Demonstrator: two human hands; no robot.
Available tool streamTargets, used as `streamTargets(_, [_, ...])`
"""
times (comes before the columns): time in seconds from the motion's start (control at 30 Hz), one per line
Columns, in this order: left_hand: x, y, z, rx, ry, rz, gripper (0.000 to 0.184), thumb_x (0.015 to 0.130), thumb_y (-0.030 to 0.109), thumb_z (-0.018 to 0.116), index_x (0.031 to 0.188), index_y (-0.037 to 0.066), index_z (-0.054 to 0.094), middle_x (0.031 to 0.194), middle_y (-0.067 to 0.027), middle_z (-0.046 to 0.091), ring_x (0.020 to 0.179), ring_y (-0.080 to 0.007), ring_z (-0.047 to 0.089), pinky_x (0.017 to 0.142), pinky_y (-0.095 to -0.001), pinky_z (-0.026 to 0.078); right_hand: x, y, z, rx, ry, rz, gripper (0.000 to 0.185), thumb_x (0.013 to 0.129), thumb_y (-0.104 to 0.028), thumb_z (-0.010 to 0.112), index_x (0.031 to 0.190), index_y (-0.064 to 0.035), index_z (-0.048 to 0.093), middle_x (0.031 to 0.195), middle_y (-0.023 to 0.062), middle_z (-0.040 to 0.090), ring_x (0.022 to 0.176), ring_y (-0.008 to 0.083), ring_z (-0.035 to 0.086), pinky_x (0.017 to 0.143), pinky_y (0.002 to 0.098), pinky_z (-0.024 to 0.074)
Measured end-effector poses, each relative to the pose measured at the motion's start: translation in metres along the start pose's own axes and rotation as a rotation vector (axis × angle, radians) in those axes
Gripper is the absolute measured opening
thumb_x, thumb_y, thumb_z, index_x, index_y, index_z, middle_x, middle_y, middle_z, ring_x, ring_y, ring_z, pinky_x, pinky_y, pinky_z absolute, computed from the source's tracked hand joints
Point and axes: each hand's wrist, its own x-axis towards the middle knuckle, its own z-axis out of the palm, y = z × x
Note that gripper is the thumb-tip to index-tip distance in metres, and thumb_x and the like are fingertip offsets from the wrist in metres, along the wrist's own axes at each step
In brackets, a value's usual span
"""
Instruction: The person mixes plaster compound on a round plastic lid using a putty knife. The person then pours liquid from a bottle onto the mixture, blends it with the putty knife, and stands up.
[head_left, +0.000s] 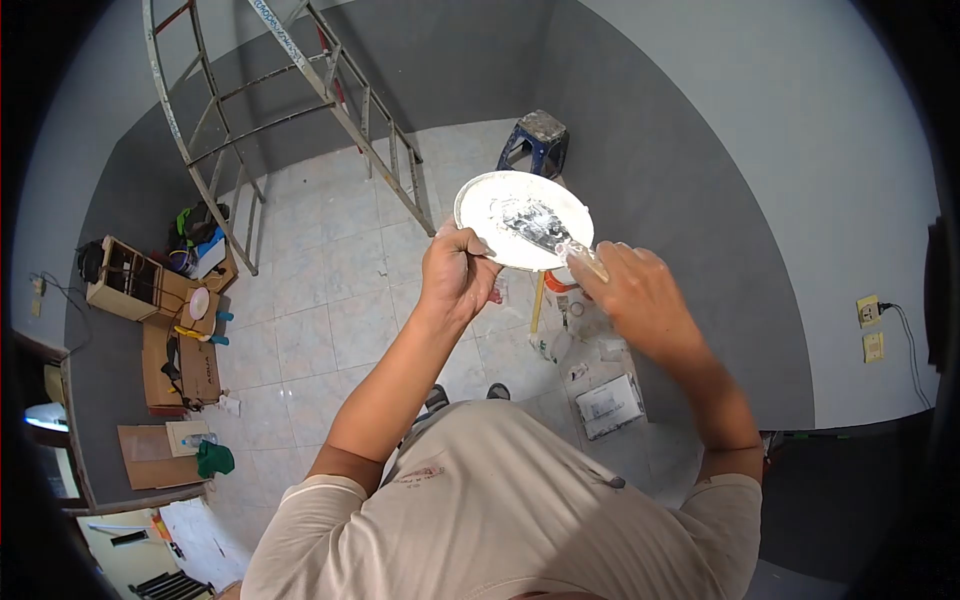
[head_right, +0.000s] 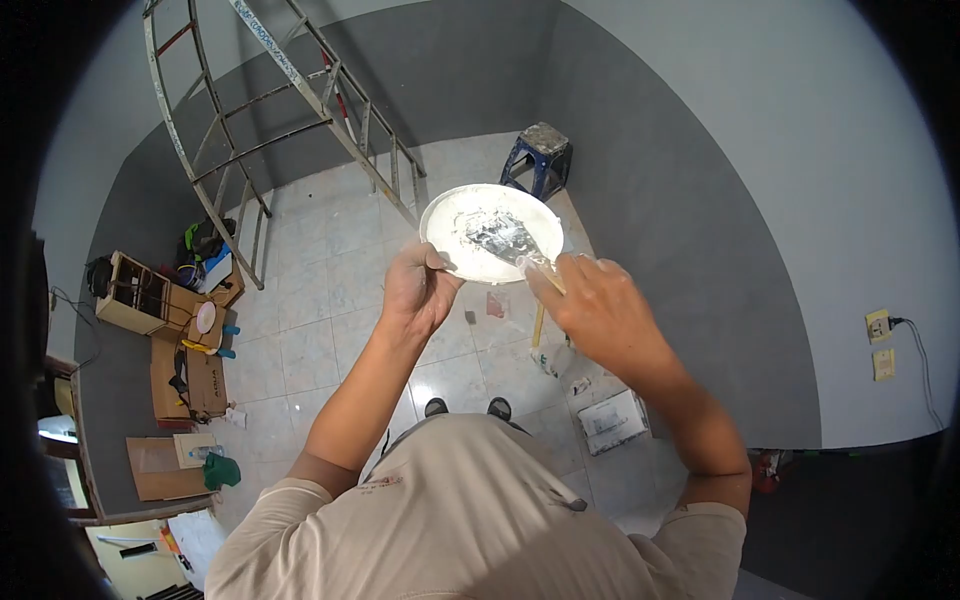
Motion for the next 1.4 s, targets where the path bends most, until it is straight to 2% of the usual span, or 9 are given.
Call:
streamTargets(0.37, [-0.005, 0.003, -0.005, 0.013, 0.023, -0.051, 0.080, 0.071, -0.011, 0.038, 0.150, -0.011, 0.032, 0.143, -0.0298, 0.051, 0.135, -0.0431, 0.055, 0.111, -0.0546, 0.053, -0.040, 0.059, -0.009, 0.179, -0.070, 0.033, 0.038, 0.084, -0.005, 0.070, 0.123, -0.0029, 0.072, 0.086, 0.0078, 0.061, 0.073, 0.0262, 0.064, 0.064, 0.0384, 0.0523])
streamTargets(0.57, [-0.023, -0.009, 0.009, 0.199, 0.069, 0.032, 0.084, 0.070, -0.011, 0.038, 0.153, -0.006, 0.031, 0.145, -0.0267, 0.050, 0.135, -0.0400, 0.055, 0.110, -0.0495, 0.054, -0.041, 0.070, 0.006, 0.951, 0.141, 0.470, 0.031, 0.097, -0.011, 0.067, 0.123, 0.0068, 0.072, 0.097, 0.0128, 0.077, 0.080, 0.0211, 0.072, 0.073, 0.0327, 0.0576])
streamTargets(0.73, [-0.033, -0.015, 0.023, 0.252, 0.075, 0.175, 0.089, 0.069, -0.012, 0.039, 0.157, 0.000, 0.031, 0.151, -0.0217, 0.046, 0.140, -0.0369, 0.051, 0.116, -0.0479, 0.048, -0.043, 0.071, 0.010, 1.701, -0.220, 0.926, 0.031, 0.099, -0.012, 0.067, 0.121, 0.0099, 0.071, 0.096, 0.0139, 0.076, 0.072, 0.0123, 0.069, 0.060, 0.0257, 0.0550])
streamTargets(0.8, [-0.034, -0.016, 0.014, 0.329, 0.026, 0.184, 0.098, 0.072, -0.015, 0.038, 0.163, 0.011, 0.016, 0.149, -0.0209, 0.048, 0.124, -0.0323, 0.065, 0.084, -0.0416, 0.064, -0.050, 0.061, 0.041, 1.877, -0.210, 0.957, 0.032, 0.099, -0.012, 0.067, 0.122, 0.0092, 0.071, 0.090, 0.0110, 0.074, 0.067, 0.0092, 0.065, 0.054, 0.0241, 0.0503])
streamTargets(0.87, [-0.036, -0.022, 0.005, 0.317, 0.028, 0.181, 0.100, 0.072, -0.015, 0.038, 0.164, 0.016, 0.015, 0.148, -0.0180, 0.048, 0.119, -0.0293, 0.066, 0.078, -0.0384, 0.062, -0.048, 0.038, 0.054, 2.013, -0.145, 0.986, 0.033, 0.101, -0.015, 0.067, 0.126, 0.0071, 0.068, 0.078, 0.0023, 0.065, 0.055, 0.0040, 0.052, 0.041, 0.0225, 0.0362])
streamTargets(0.97, [-0.038, -0.025, 0.006, 0.295, 0.061, 0.154, 0.104, 0.073, -0.016, 0.039, 0.165, 0.025, 0.013, 0.146, -0.0121, 0.050, 0.108, -0.0227, 0.066, 0.067, -0.0308, 0.052, -0.050, 0.013, 0.080, 2.052, -0.044, 1.022, 0.033, 0.102, -0.016, 0.066, 0.127, 0.0054, 0.069, 0.078, 0.0009, 0.065, 0.055, 0.0041, 0.052, 0.042, 0.0218, 0.0358])
streamTargets(1.17, [-0.034, -0.029, -0.002, 0.366, -0.001, 0.112, 0.107, 0.073, -0.018, 0.039, 0.167, 0.025, 0.010, 0.149, -0.0114, 0.047, 0.117, -0.0205, 0.062, 0.072, -0.0304, 0.053, -0.048, -0.016, 0.096, 2.196, 0.147, 0.980, 0.032, 0.104, -0.016, 0.065, 0.128, 0.0045, 0.069, 0.080, -0.0006, 0.066, 0.055, 0.0033, 0.052, 0.044, 0.0209, 0.0356])
streamTargets(1.23, [-0.037, -0.030, 0.008, 0.374, -0.012, 0.164, 0.098, 0.074, -0.018, 0.039, 0.165, 0.011, 0.018, 0.156, -0.0153, 0.044, 0.145, -0.0297, 0.046, 0.120, -0.0452, 0.039, -0.044, -0.009, 0.087, 2.178, 0.185, 0.972, 0.032, 0.104, -0.016, 0.065, 0.128, 0.0050, 0.069, 0.082, 0.0000, 0.067, 0.056, 0.0033, 0.053, 0.044, 0.0206, 0.0357])
streamTargets(1.4, [-0.043, -0.036, 0.000, 0.507, -0.017, 0.191, 0.099, 0.076, -0.018, 0.039, 0.167, 0.012, 0.015, 0.157, -0.0124, 0.044, 0.146, -0.0260, 0.045, 0.119, -0.0407, 0.038, -0.029, 0.019, 0.040, 1.611, 0.229, 0.863, 0.029, 0.100, -0.009, 0.069, 0.125, 0.0067, 0.071, 0.102, 0.0090, 0.077, 0.080, 0.0090, 0.067, 0.067, 0.0230, 0.0521])
